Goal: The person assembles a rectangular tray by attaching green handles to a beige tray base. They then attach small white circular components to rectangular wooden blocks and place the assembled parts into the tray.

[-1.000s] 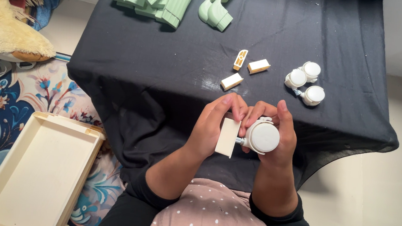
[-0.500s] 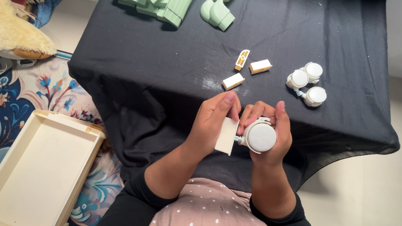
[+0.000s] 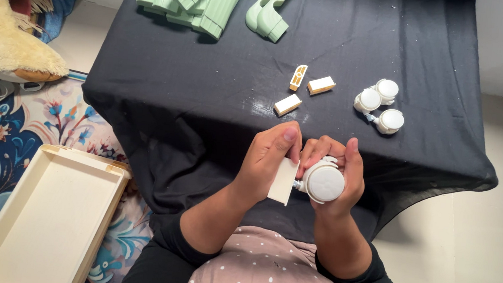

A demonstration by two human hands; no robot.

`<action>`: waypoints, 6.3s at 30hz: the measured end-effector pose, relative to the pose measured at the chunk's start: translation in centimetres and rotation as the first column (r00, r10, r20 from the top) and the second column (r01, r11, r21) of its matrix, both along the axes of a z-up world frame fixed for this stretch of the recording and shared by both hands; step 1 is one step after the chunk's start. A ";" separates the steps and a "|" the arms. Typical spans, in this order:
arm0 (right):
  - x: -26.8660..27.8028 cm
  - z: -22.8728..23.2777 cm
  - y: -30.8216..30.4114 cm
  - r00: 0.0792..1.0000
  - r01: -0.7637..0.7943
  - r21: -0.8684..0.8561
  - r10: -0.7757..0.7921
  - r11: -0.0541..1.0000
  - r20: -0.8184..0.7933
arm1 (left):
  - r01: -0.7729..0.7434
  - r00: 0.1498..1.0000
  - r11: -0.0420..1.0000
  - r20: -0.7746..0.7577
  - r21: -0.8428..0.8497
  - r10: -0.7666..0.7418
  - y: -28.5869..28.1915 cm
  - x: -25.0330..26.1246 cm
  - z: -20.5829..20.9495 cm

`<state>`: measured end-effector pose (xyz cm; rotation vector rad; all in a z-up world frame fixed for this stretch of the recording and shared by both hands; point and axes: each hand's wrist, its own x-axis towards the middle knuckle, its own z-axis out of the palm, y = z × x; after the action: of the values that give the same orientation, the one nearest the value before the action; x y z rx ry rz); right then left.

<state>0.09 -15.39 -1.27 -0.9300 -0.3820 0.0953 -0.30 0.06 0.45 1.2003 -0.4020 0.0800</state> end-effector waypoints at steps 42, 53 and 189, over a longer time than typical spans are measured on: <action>0.3 -3.3 -0.9 0.997 0.032 -0.102 -0.038 0.994 -0.060 | 0.286 0.697 0.829 -0.490 -0.481 -0.524 -1.6 2.4 -3.4; 1.3 -3.5 -1.6 0.997 -0.072 -0.046 0.074 0.996 0.030 | 0.195 0.647 0.884 -0.622 -0.424 -0.441 -2.6 2.0 -3.8; 13.0 -9.6 -12.7 0.568 0.730 -0.672 -0.439 -0.123 0.697 | -0.464 0.876 0.635 0.426 0.617 0.226 -16.8 16.7 -11.4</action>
<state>13.04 -28.06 -10.92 -2.3953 0.0047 -0.8158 16.44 -16.77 -10.92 2.0524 -0.4870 0.5041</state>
